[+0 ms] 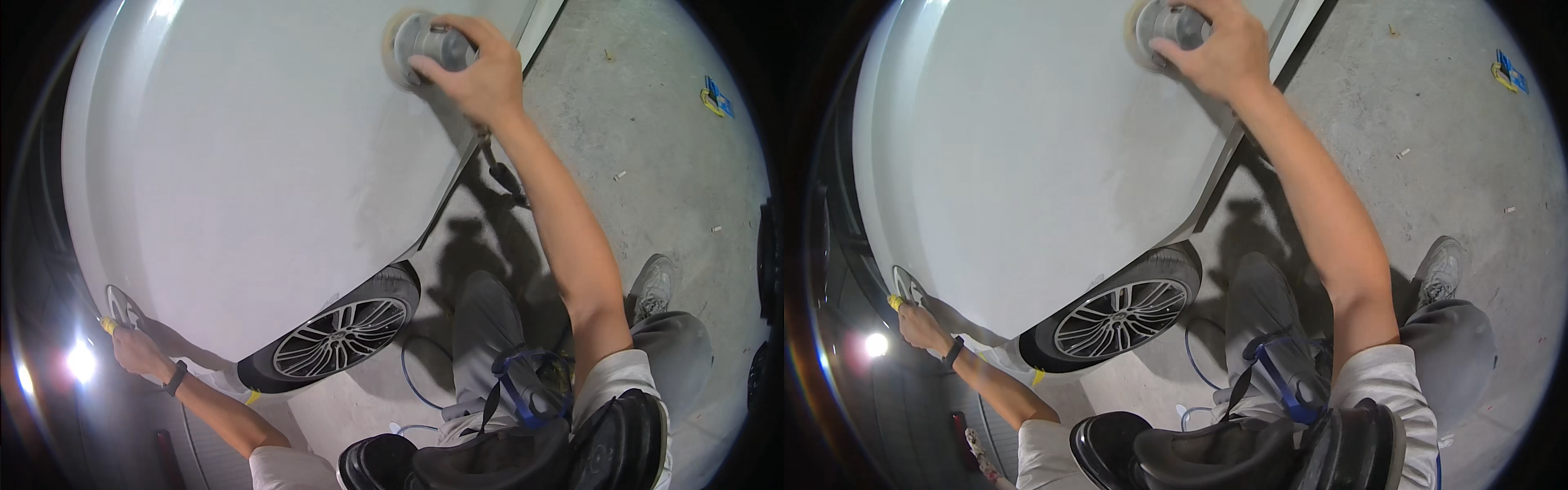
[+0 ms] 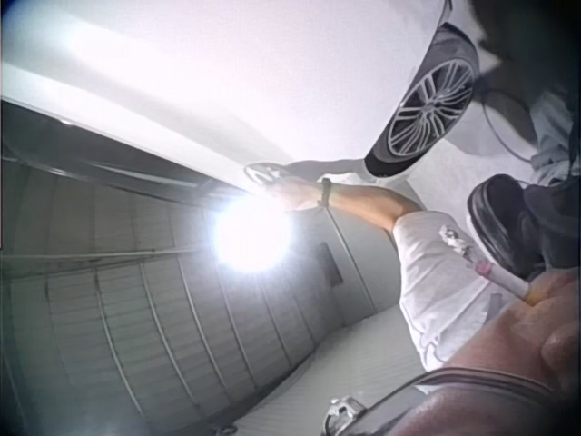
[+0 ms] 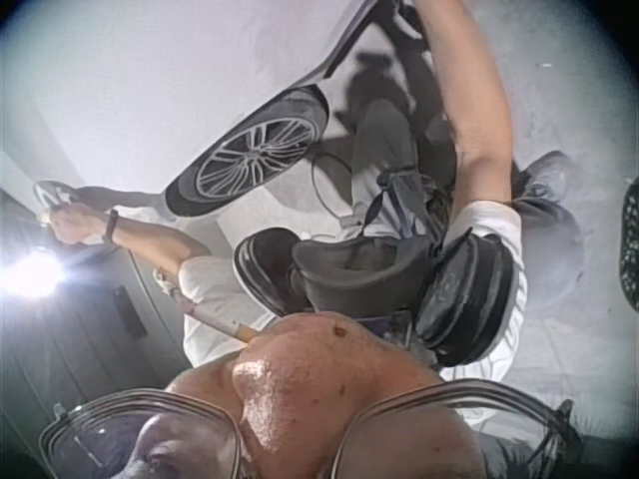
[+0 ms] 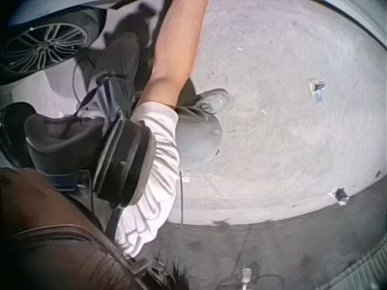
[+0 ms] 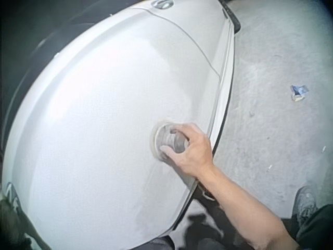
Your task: The person uses a rotary polisher to smooth the paint on the rear quarter panel of a white car. They hold a small yellow tool in the left hand while operating the polisher with the right hand, moving it in circular motions across the panel.
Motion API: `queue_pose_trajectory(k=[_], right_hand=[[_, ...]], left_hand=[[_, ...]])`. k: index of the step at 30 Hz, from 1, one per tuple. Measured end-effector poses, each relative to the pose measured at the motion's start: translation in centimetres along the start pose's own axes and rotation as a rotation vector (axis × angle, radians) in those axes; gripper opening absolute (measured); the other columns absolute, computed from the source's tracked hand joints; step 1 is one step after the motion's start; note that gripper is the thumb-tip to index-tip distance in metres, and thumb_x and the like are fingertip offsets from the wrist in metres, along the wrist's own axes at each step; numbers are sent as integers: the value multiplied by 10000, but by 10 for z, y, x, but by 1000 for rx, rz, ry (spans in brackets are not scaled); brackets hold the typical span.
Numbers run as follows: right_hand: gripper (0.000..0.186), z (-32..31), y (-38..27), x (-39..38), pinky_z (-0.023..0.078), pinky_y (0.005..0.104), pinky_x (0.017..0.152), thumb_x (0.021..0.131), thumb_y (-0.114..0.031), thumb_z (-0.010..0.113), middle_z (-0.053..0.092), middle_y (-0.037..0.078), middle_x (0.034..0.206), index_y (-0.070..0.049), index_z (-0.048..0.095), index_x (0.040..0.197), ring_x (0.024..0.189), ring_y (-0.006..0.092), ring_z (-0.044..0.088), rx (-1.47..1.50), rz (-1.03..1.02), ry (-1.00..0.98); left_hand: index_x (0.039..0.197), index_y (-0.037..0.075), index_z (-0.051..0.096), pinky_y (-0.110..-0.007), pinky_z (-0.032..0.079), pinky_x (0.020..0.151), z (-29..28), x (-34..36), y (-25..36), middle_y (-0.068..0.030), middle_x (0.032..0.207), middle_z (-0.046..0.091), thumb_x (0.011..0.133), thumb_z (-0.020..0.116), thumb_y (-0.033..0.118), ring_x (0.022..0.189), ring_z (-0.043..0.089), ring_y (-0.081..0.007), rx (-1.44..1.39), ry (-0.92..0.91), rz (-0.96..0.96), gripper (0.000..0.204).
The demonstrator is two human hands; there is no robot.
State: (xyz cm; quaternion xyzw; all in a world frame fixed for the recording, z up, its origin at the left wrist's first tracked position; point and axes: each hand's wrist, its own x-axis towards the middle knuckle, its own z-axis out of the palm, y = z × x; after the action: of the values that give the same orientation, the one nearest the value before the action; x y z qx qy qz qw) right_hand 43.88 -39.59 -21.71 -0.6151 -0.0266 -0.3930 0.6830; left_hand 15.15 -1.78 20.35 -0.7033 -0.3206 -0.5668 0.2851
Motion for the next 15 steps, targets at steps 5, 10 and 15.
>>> queue_pose_trajectory(k=[5,10,15], right_hand=[[407,24,-52,-131,639,396,737,759,-264,943,714,76,1184,-189,803,1134,901,277,758,99,-79,-183],[368,27,-116,-213,619,337,648,721,-99,816,712,81,1164,-214,823,1071,758,214,698,61,-387,-282],[321,29,-90,-193,600,318,638,771,-170,844,712,47,1142,-237,811,1083,722,223,682,77,-248,-265]], left_hand=[[1127,-8,813,-546,540,945,1,1,-4,-215,1085,807,1033,429,445,1042,741,-441,7,-17,54,601],[1184,-12,800,-539,542,947,-1,2,-9,-223,1118,803,1031,418,420,1056,740,-441,-11,-66,45,597],[1205,-2,799,-550,534,969,-4,3,-7,-224,1136,800,1043,413,438,1076,735,-446,14,-66,80,608]])
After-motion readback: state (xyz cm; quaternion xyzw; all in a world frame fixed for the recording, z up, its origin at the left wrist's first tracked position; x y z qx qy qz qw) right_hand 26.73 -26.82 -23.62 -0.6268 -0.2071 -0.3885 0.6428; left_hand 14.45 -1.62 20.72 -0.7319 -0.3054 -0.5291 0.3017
